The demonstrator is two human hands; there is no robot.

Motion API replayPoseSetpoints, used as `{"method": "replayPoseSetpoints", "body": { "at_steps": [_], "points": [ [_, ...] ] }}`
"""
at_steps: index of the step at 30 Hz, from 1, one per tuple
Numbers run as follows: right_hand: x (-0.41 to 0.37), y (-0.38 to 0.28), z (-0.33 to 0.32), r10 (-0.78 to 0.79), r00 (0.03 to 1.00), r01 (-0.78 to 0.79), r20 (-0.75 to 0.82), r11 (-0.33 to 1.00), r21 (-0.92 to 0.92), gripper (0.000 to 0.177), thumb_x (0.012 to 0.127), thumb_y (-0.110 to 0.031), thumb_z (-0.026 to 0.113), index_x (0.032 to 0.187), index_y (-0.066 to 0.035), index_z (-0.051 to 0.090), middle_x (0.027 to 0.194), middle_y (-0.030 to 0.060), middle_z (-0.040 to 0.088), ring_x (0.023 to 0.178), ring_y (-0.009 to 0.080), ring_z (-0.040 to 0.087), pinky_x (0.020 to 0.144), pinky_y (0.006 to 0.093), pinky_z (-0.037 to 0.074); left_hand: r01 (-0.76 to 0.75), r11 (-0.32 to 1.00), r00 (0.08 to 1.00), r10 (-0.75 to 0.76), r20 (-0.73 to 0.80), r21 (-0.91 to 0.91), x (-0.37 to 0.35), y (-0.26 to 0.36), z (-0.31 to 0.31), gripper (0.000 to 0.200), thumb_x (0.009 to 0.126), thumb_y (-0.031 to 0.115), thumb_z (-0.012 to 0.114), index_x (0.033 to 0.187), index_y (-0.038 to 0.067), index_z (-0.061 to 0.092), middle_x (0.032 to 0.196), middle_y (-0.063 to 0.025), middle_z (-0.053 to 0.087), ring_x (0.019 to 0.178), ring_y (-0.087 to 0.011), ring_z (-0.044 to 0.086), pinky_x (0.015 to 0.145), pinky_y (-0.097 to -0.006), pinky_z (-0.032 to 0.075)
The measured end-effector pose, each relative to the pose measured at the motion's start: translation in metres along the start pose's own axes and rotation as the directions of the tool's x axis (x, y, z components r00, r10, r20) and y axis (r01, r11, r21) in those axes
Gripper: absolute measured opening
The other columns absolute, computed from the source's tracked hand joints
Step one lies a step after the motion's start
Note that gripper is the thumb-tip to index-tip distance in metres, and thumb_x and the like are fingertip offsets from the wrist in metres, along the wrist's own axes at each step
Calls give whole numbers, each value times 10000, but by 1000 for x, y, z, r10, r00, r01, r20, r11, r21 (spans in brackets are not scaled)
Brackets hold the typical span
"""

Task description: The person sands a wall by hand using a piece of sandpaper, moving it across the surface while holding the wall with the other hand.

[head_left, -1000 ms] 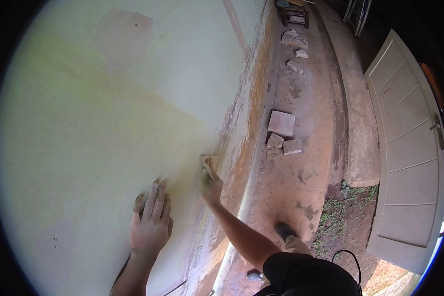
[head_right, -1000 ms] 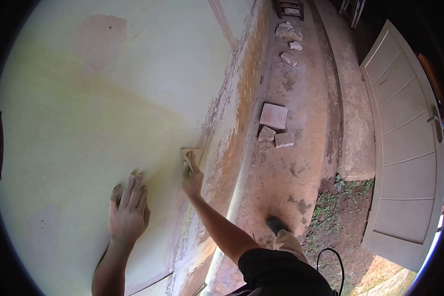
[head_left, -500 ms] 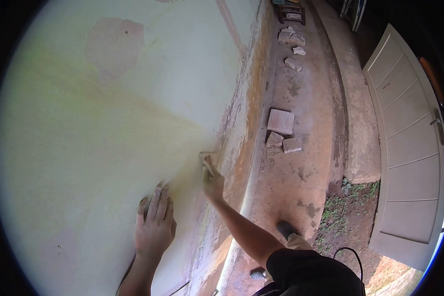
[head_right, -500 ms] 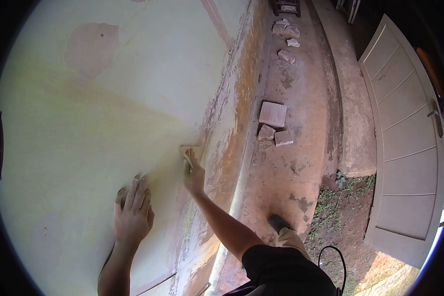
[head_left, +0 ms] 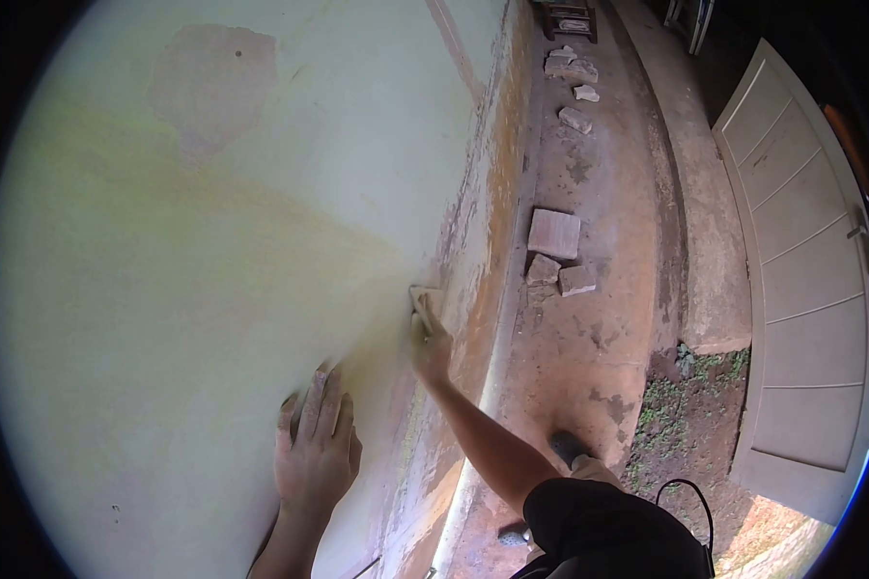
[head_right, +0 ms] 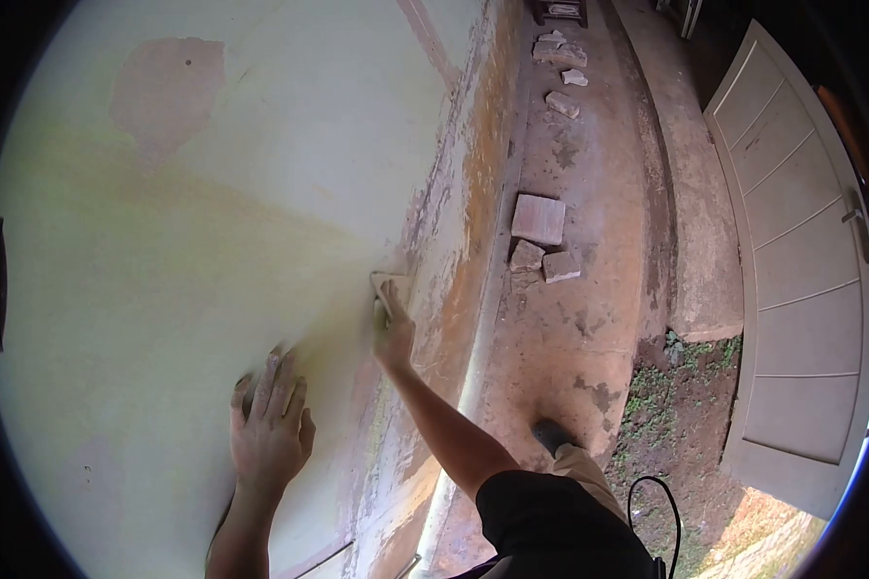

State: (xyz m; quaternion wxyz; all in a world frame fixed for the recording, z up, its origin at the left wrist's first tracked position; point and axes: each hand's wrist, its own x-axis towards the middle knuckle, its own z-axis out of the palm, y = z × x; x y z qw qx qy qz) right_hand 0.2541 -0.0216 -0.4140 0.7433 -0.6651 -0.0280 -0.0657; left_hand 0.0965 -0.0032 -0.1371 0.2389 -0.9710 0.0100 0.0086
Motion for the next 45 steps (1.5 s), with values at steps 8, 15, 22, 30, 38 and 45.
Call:
{"method": "replayPoseSetpoints", "body": {
  "at_steps": [8,15,22,30,38,45],
  "points": [
    [-39,-5,0,33,999,-33,23,999,-4,376,1096,-168,542,1412,13,634,1467,294,585,1391,401,560,1117,425,487,-9,1000,1000,9,-8,-17,1,-1,0,336,887,188,674,1208,101,721,1564,-65,547,1507,-208,445,1219,-533,308],
    [60,-21,-8,73,995,-79,73,993,88,399,1098,-188,529,1431,13,619,1388,285,657,1253,336,686,1011,360,520,-22,1000,999,22,-31,-17,0,-5,2,323,901,201,672,1205,103,717,1541,-63,562,1500,-210,449,1210,-516,330],
    [-78,-31,-11,-94,989,93,112,996,15,379,1069,-103,547,1422,6,631,1464,308,581,1399,427,542,1110,420,501,-38,999,999,37,-18,-9,2,-3,-1,325,900,208,677,1208,109,716,1533,-67,567,1493,-211,456,1207,-513,333],
    [53,-6,-7,219,967,-212,129,975,-63,389,1089,-204,551,1400,11,639,1214,250,684,990,318,642,858,394,528,-23,1000,999,23,-32,-8,0,-2,0,320,903,211,675,1204,113,721,1530,-65,569,1495,-209,453,1212,-511,325],
    [-56,-84,-10,-19,981,-6,195,992,124,356,1080,-121,572,1396,26,645,1492,277,572,1473,429,446,1210,460,398,-40,998,998,39,-40,-39,2,-4,0,334,894,207,677,1207,103,721,1534,-79,564,1496,-214,452,1221,-518,318],
    [63,-53,-10,137,981,-128,136,989,-69,409,1081,-211,584,1383,59,638,1131,291,742,828,310,747,752,392,550,-37,995,998,33,-50,-89,0,-4,2,338,886,203,683,1202,92,721,1541,-92,553,1507,-225,437,1226,-530,313]
  ]
}}
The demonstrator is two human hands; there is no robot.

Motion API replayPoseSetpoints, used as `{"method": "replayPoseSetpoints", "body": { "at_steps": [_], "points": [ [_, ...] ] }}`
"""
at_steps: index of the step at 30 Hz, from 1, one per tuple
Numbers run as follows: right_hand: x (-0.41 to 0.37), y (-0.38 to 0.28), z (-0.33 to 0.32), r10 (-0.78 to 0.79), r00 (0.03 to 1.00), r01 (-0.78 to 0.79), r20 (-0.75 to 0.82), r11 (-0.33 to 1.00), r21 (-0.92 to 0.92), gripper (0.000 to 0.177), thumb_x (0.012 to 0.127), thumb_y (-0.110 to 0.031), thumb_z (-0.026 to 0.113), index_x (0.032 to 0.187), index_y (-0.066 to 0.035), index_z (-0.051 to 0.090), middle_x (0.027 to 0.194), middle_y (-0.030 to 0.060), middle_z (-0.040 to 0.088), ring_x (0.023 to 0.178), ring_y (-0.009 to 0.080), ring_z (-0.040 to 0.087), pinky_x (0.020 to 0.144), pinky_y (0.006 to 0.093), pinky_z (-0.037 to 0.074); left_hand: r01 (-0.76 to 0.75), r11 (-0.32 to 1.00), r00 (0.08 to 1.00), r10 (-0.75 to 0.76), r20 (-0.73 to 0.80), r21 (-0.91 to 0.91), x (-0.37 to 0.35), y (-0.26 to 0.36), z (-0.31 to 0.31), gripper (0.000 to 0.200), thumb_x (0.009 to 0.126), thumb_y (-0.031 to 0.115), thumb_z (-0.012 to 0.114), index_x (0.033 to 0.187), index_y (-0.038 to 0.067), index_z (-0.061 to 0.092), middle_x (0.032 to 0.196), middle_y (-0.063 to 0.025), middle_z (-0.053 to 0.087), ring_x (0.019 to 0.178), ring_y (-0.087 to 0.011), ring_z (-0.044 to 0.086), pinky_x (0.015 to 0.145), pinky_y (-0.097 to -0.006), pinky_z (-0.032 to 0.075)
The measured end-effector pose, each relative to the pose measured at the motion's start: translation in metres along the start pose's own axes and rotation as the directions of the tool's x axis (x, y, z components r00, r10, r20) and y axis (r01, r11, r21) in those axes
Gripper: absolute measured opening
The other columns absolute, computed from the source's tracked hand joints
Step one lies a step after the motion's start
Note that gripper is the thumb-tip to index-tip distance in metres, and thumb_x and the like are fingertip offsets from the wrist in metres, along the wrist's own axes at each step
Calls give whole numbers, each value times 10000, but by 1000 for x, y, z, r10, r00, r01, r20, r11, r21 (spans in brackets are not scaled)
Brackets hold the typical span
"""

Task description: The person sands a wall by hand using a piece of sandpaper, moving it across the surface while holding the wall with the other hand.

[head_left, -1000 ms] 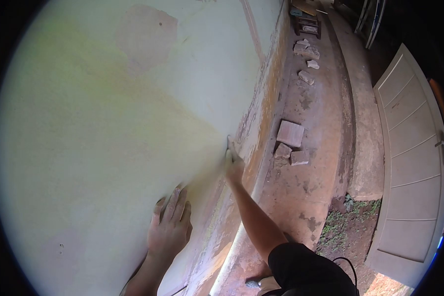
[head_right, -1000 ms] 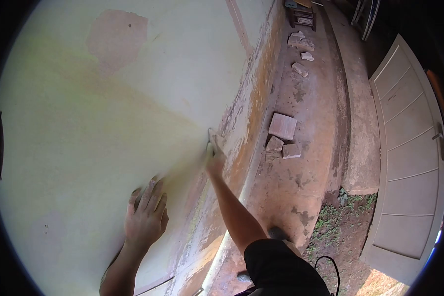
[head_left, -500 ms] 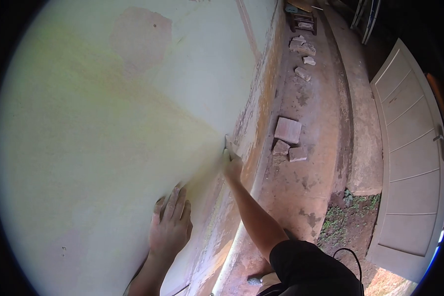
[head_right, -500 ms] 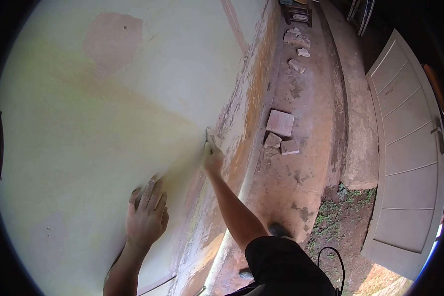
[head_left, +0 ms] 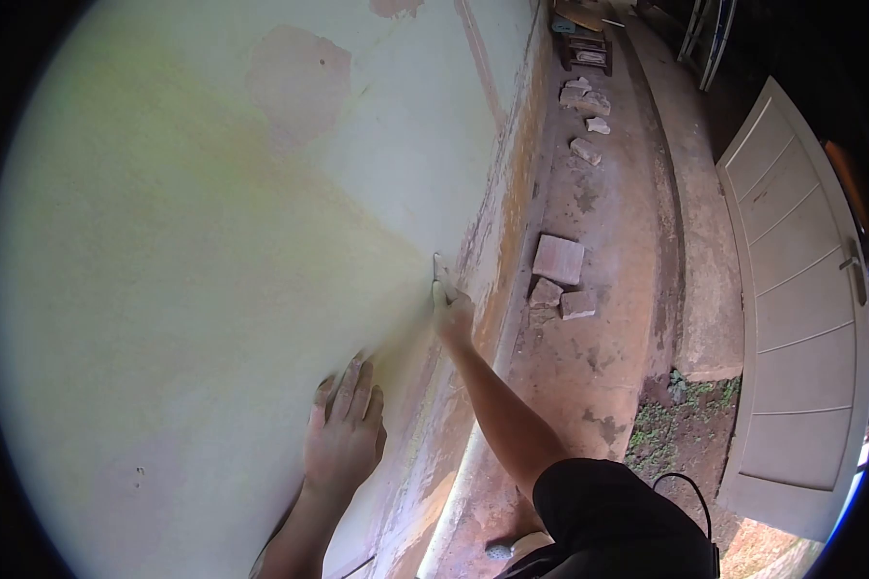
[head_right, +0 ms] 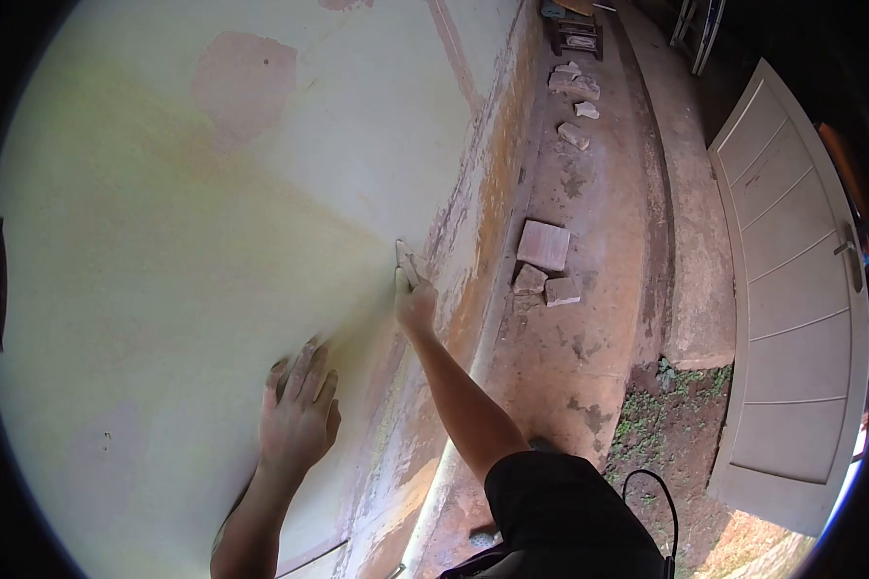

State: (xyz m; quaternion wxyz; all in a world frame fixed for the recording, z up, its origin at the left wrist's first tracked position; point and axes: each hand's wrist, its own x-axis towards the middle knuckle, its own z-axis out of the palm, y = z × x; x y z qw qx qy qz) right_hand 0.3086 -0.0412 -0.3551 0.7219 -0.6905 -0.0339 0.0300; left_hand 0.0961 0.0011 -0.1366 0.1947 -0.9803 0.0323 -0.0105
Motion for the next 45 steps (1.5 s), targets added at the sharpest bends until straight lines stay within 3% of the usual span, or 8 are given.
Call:
{"method": "replayPoseSetpoints", "body": {
  "at_steps": [5,13,21,25,30,33,41,45],
  "points": [
    [-84,-39,12,-336,941,330,33,937,116,415,1067,-143,582,1428,60,601,1494,313,552,1424,379,530,1138,401,468,-7,1000,1000,7,-16,-28,1,-1,0,347,868,206,710,1193,84,725,1539,-103,552,1524,-232,412,1233,-536,298],
    [15,-9,6,208,975,-214,-83,974,-76,309,1033,-188,648,1222,46,718,971,317,722,859,484,715,742,507,528,18,996,999,-14,40,-82,0,2,-6,377,856,215,738,1213,94,723,1550,-101,544,1529,-238,403,1235,-543,283],
    [-98,-62,20,-460,882,449,-100,886,-113,437,1032,-158,661,1426,26,622,1274,328,675,1000,419,751,790,417,581,1,999,999,1,44,-53,2,1,-5,401,868,240,735,1242,100,708,1569,-92,523,1536,-223,386,1245,-545,259],
    [16,14,4,386,922,-384,25,920,-75,335,1035,-255,669,1155,48,748,923,254,765,756,357,755,678,431,542,41,997,997,-37,71,-60,0,1,-3,396,881,247,723,1244,91,707,1573,-87,518,1539,-212,381,1247,-583,231],
    [-36,-4,16,115,988,-134,-106,973,-190,419,1051,-339,624,979,51,757,854,275,726,820,487,719,713,534,534,60,996,997,-56,49,-69,1,4,-2,402,886,249,720,1252,83,706,1586,-88,508,1538,-210,382,1248,-611,205],
    [-113,-46,5,-157,984,156,82,987,24,423,1062,-220,601,1426,-7,624,1400,286,619,1297,434,592,1140,459,471,45,999,997,-43,58,-23,3,3,-4,406,882,245,725,1254,85,707,1590,-85,504,1538,-205,382,1251,-613,201],
    [26,57,14,266,949,-280,-171,958,-64,383,1016,-331,698,1054,45,764,837,274,726,719,342,733,676,471,520,58,996,997,-54,56,-62,3,5,-4,406,876,233,730,1255,91,712,1569,-77,526,1546,-192,371,1257,-623,188],
    [-67,-12,12,99,995,-100,-16,971,-218,384,1057,-306,616,1226,16,741,1032,297,743,976,471,727,804,517,546,74,993,997,-71,38,-96,4,4,-5,392,879,235,725,1244,93,716,1561,-73,534,1544,-188,374,1256,-626,187]
  ]
}}
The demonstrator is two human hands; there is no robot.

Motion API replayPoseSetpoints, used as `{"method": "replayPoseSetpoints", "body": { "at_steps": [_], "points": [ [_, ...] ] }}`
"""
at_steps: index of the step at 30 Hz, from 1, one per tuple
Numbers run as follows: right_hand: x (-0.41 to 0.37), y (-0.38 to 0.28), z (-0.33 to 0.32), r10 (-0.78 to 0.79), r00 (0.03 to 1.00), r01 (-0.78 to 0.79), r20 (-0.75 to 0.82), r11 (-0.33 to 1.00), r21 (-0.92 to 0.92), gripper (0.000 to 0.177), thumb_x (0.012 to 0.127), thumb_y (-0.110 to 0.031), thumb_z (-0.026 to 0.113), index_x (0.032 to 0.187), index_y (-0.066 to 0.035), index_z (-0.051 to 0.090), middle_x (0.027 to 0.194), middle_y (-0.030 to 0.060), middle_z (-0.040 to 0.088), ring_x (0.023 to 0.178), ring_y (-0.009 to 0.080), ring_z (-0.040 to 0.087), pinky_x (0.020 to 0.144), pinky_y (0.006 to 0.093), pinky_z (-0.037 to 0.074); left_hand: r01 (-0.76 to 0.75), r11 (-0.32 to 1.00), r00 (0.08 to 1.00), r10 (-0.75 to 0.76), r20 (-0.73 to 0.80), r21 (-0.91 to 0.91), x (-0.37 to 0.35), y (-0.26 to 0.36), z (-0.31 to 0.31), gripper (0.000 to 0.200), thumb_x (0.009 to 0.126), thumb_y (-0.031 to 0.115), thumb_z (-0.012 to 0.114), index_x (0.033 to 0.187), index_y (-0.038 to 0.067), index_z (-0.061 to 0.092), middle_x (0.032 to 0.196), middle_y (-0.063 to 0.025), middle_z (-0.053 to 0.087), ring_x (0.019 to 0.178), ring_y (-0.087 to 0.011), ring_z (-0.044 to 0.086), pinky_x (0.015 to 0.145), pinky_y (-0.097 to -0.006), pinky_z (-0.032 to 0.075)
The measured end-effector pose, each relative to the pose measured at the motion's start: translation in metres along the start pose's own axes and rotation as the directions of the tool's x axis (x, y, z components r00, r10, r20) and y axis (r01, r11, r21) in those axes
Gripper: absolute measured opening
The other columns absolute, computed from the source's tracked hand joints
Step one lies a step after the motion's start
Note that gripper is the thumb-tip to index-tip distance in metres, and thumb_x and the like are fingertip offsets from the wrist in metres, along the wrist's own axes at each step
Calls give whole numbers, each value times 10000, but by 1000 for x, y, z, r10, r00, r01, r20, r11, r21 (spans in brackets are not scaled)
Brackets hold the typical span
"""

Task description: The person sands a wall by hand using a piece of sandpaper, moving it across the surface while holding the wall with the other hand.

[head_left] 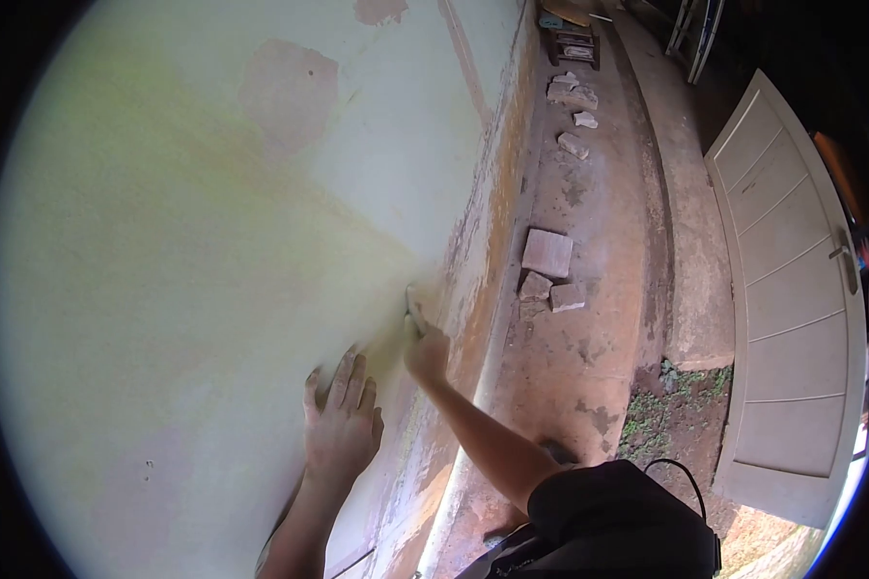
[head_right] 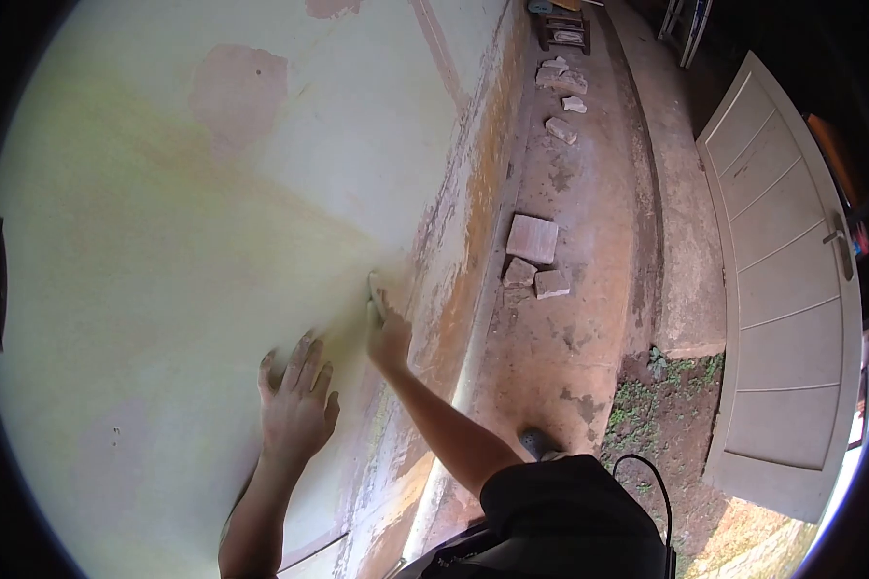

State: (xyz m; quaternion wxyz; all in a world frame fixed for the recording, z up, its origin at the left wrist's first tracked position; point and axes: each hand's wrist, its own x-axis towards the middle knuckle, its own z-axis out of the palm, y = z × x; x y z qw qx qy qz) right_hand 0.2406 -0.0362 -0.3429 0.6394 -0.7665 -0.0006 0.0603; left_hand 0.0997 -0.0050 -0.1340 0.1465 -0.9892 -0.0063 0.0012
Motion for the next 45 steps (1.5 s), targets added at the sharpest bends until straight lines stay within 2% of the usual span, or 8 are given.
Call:
{"method": "replayPoseSetpoints", "body": {
  "at_steps": [4,10,16,18,25,31,37,45],
  "points": [
    [-60,-6,-2,-320,947,319,-4,943,98,456,1064,-199,575,1494,-49,578,1396,262,637,1262,409,646,1177,433,447,-22,998,1000,22,5,67,-2,-1,3,379,884,238,717,1234,92,718,1556,-67,539,1541,-182,376,1251,-628,199],
    [94,52,4,176,984,-172,-16,976,137,464,1050,-367,619,956,67,753,792,272,713,737,452,709,660,514,496,-19,996,1000,17,27,87,0,-1,6,378,888,229,706,1239,88,707,1557,-59,535,1540,-181,377,1246,-624,218],
    [-59,-13,1,-182,983,186,-41,945,268,417,1074,-174,584,1446,13,607,1429,305,599,1325,399,605,1036,411,529,-62,960,998,52,43,272,-11,-6,15,436,939,206,633,1366,114,652,1614,-43,478,1554,-182,357,1272,-552,248],
    [-75,-3,14,-363,921,384,-140,904,190,430,1062,-173,605,1449,13,605,1343,309,650,1221,420,669,955,442,565,-118,942,992,95,88,315,-20,-12,10,478,941,197,627,1414,126,636,1661,-29,427,1557,-181,353,1275,-552,250],
    [97,73,8,203,979,-198,2,956,215,416,1041,-338,666,1037,65,771,806,232,735,719,326,720,669,430,521,121,880,993,-105,-59,458,-93,-23,-60,585,952,227,636,1529,293,563,1661,65,453,1535,-168,411,1273,-523,259],
    [-117,-17,13,-218,972,232,-85,950,209,411,1075,-247,608,1411,-13,649,1349,261,677,1183,380,710,941,425,587,88,736,992,-125,7,671,-105,-25,-60,645,1020,389,514,1648,333,377,1733,102,310,1589,-109,289,1323,-491,115],
    [-102,-31,-1,-203,969,225,-144,961,162,307,1080,-255,605,1181,-5,753,836,206,757,687,374,750,596,430,566,20,685,995,-81,49,728,-106,-29,-56,662,1033,408,492,1668,323,326,1745,109,272,1599,-98,254,1326,-483,102],
    [-111,-35,-17,-304,950,276,63,919,280,385,1105,-205,535,1427,-8,610,1221,240,712,1145,318,709,938,373,543,-3,808,997,-42,62,589,-109,-29,-57,595,997,354,577,1572,232,485,1732,53,323,1589,-140,298,1287,-476,246]
  ]
}}
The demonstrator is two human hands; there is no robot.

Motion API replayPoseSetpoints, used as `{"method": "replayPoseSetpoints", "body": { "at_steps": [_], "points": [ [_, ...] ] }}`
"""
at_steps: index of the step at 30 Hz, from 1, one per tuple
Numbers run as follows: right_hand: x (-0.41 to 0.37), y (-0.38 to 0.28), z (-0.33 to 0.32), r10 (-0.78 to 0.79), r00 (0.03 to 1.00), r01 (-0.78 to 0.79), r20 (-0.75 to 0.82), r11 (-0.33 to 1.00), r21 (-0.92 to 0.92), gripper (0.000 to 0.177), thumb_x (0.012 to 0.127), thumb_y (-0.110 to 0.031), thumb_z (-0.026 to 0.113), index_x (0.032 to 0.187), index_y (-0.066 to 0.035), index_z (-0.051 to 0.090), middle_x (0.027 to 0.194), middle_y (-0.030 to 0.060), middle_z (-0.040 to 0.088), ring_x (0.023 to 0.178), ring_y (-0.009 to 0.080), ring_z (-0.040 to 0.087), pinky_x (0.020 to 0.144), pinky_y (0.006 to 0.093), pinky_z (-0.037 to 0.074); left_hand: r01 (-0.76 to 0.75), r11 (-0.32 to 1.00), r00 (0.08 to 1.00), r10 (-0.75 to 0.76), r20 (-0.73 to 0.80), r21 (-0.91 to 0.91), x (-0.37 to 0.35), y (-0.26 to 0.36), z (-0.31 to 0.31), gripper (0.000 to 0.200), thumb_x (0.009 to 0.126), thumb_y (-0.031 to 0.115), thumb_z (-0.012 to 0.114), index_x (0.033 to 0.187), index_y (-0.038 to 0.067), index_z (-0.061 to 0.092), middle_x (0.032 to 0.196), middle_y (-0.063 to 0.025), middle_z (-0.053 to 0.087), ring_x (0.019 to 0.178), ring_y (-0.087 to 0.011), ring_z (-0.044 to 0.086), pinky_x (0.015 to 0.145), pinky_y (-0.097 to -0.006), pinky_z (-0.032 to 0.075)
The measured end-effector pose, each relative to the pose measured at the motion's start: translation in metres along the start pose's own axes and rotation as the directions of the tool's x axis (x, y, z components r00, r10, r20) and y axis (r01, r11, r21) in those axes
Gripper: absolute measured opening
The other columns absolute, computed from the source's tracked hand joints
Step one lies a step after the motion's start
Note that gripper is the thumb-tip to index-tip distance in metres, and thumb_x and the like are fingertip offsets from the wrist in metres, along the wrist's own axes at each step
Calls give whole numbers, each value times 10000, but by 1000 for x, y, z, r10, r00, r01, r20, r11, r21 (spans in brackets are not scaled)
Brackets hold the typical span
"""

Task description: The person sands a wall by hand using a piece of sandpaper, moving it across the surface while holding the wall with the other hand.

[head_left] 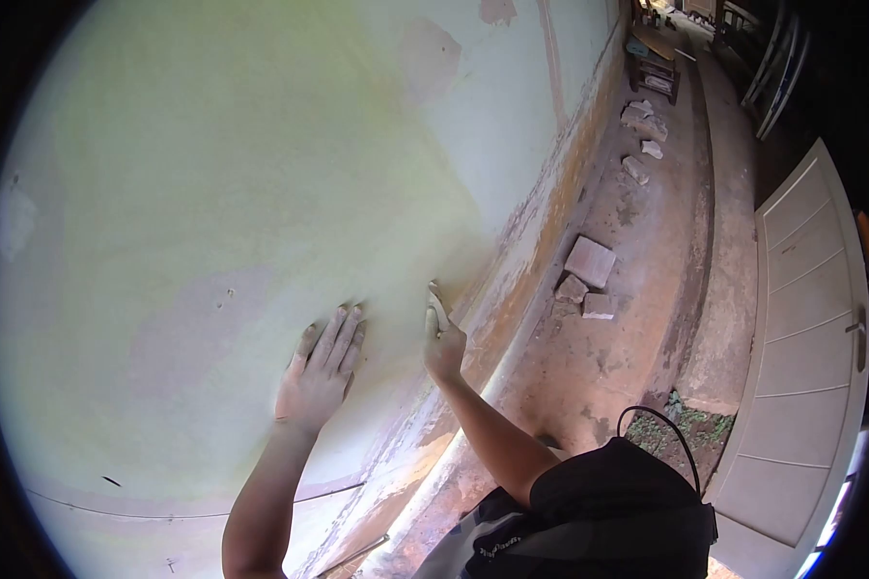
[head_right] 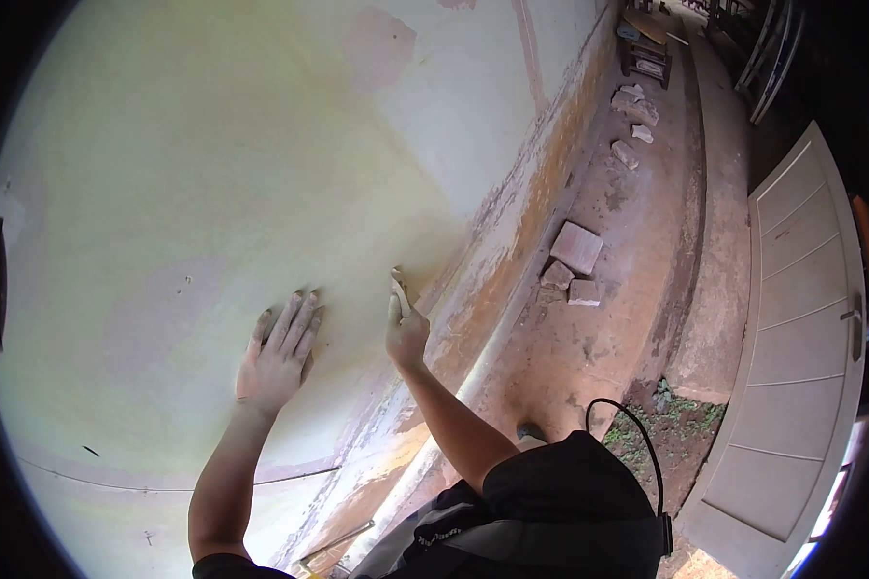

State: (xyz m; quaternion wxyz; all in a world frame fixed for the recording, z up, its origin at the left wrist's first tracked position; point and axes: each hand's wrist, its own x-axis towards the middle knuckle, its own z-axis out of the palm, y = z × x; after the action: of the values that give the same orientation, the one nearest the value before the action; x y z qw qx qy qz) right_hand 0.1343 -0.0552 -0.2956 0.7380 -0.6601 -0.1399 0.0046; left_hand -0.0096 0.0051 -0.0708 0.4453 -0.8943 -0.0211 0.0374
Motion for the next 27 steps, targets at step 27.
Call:
{"method": "replayPoseSetpoints", "body": {
  "at_steps": [27],
  "points": [
    [-151,-22,98,-110,989,112,-99,994,6,611,1142,-268,392,1654,23,230,1699,262,250,1567,422,242,1290,489,202,214,906,915,-317,-249,-366,-192,8,23,460,917,237,639,1367,145,662,1676,33,433,1555,-157,379,1221,-500,332]
  ]
}}
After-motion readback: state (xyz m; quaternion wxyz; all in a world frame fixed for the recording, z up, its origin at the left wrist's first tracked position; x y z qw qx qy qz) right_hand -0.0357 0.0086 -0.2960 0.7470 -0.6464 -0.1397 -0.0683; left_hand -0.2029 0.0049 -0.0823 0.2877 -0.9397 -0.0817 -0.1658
